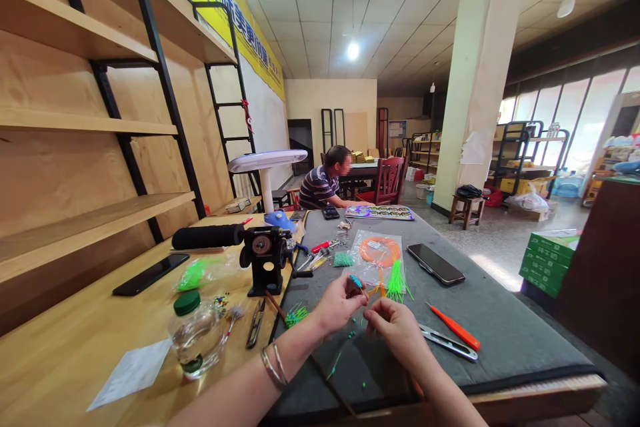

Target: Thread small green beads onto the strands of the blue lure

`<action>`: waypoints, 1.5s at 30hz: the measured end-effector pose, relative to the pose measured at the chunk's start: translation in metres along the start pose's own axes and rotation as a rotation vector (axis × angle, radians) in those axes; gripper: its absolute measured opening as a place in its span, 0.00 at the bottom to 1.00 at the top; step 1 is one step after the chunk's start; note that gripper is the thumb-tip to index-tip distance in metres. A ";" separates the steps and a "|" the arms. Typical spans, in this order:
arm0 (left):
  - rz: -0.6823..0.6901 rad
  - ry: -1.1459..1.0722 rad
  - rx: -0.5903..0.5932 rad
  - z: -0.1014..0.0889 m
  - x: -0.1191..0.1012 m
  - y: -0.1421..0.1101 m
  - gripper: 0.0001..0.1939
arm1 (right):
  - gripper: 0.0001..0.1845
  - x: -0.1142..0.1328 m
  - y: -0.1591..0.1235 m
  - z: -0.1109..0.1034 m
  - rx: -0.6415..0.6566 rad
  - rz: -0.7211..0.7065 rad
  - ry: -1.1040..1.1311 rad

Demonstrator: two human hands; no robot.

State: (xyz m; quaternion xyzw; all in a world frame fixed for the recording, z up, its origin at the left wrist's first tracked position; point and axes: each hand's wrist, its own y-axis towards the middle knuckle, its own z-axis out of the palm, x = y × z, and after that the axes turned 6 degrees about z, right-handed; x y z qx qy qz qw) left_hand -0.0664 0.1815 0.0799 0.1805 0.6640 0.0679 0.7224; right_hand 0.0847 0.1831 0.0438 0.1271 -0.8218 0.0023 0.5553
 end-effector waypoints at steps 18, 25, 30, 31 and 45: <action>0.022 -0.030 -0.033 -0.013 0.010 0.001 0.14 | 0.14 0.003 0.009 0.001 0.087 0.022 -0.004; 0.018 -0.023 -0.038 -0.011 0.013 0.002 0.14 | 0.12 0.002 0.010 0.001 0.010 -0.022 -0.136; 0.014 -0.022 -0.035 -0.010 0.014 0.002 0.14 | 0.13 -0.001 0.010 -0.001 0.071 -0.027 -0.031; 0.012 -0.025 -0.040 -0.010 0.015 0.002 0.14 | 0.13 -0.004 0.010 -0.001 0.073 -0.022 -0.042; 0.044 0.007 -0.035 -0.013 0.022 0.004 0.12 | 0.10 -0.009 0.013 0.000 0.076 0.000 -0.087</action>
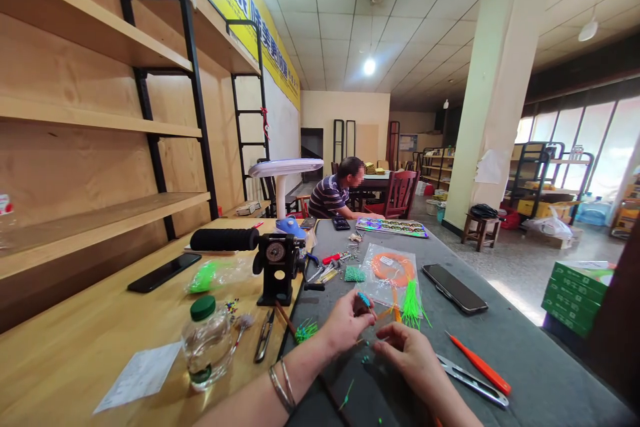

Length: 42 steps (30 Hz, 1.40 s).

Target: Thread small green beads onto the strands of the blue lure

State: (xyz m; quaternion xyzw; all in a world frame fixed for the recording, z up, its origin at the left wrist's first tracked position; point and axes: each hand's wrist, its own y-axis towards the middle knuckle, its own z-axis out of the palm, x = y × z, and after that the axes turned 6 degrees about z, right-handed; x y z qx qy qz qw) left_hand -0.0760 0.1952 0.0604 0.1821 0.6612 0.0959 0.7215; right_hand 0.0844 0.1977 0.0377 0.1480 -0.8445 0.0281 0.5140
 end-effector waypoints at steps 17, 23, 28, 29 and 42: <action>-0.028 0.366 0.225 0.002 -0.015 -0.006 0.07 | 0.16 0.044 0.023 -0.023 -0.180 -0.053 0.307; -0.038 0.486 0.309 0.005 -0.020 -0.011 0.08 | 0.15 0.048 0.033 -0.014 -0.184 -0.026 0.384; -0.069 0.346 0.344 -0.001 -0.021 -0.009 0.03 | 0.17 0.044 0.018 -0.016 -0.210 0.014 0.461; -0.063 0.313 0.310 -0.002 -0.022 -0.008 0.04 | 0.17 0.044 0.013 -0.015 -0.214 0.020 0.476; 0.021 0.075 0.002 0.017 -0.033 -0.011 0.16 | 0.19 0.036 -0.018 0.015 -0.170 0.066 0.960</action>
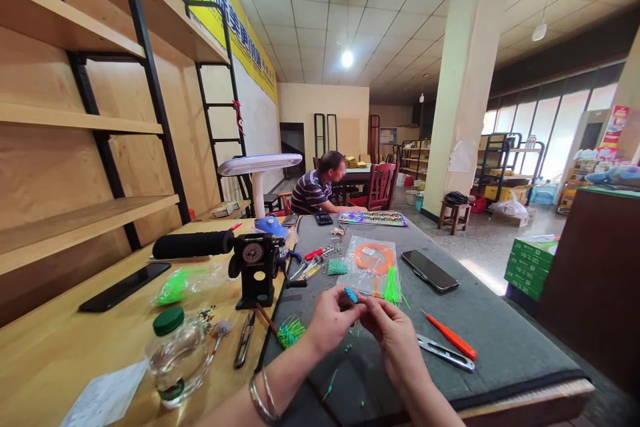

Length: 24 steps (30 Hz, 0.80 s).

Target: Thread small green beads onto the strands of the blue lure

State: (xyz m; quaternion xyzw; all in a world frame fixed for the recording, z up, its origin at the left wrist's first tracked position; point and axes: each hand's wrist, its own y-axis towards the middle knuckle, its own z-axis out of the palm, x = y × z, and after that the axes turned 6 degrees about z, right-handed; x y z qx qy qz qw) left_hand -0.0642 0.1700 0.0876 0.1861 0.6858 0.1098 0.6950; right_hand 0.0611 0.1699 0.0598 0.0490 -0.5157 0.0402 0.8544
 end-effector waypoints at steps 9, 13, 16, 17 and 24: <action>-0.038 0.014 -0.064 -0.002 -0.005 0.000 0.12 | 0.43 -0.003 -0.014 -0.002 -0.052 0.003 0.057; -0.014 0.069 -0.054 -0.002 -0.004 -0.001 0.11 | 0.47 -0.006 -0.019 -0.001 -0.058 -0.024 0.061; 0.010 0.110 -0.053 -0.002 -0.003 -0.002 0.10 | 0.48 -0.008 -0.019 -0.001 -0.070 -0.035 0.060; 0.016 0.127 -0.054 -0.002 -0.003 -0.002 0.10 | 0.48 -0.009 -0.019 0.000 -0.071 -0.035 0.062; 0.070 0.273 -0.054 -0.001 -0.002 -0.005 0.09 | 0.43 -0.012 -0.017 0.001 -0.067 -0.049 0.034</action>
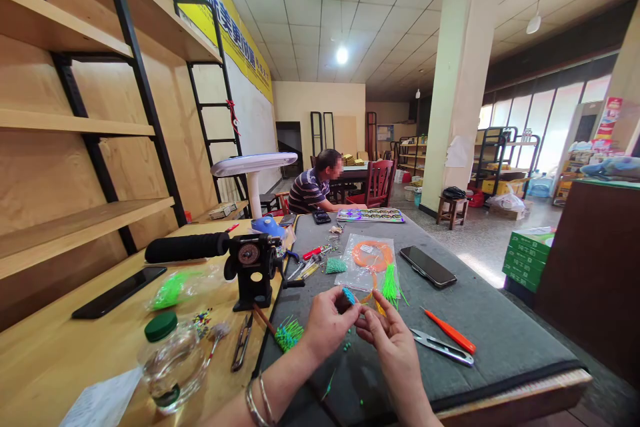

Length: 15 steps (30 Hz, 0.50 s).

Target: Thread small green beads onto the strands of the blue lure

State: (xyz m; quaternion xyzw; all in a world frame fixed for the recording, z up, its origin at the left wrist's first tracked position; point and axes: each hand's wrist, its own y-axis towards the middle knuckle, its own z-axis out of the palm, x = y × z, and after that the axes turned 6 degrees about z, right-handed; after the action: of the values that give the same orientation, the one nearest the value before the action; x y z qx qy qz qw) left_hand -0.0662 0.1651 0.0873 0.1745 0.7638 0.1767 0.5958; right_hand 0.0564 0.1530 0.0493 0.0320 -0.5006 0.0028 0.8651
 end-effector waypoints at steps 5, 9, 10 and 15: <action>0.026 0.030 0.006 0.000 0.002 -0.001 0.09 | 0.41 -0.001 0.001 0.000 -0.004 -0.010 -0.025; 0.036 0.033 0.026 -0.001 0.003 -0.001 0.10 | 0.39 -0.001 0.001 0.000 -0.011 -0.022 -0.027; 0.036 0.041 0.028 -0.001 0.003 -0.001 0.10 | 0.39 -0.002 0.001 0.000 -0.011 -0.027 -0.031; 0.054 0.088 0.038 -0.001 0.004 -0.003 0.10 | 0.38 -0.003 0.002 0.000 -0.016 -0.034 -0.037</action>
State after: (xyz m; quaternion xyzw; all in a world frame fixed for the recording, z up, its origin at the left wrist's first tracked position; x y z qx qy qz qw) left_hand -0.0688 0.1648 0.0827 0.1984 0.7875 0.1854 0.5533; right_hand 0.0547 0.1552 0.0466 0.0334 -0.5159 -0.0164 0.8559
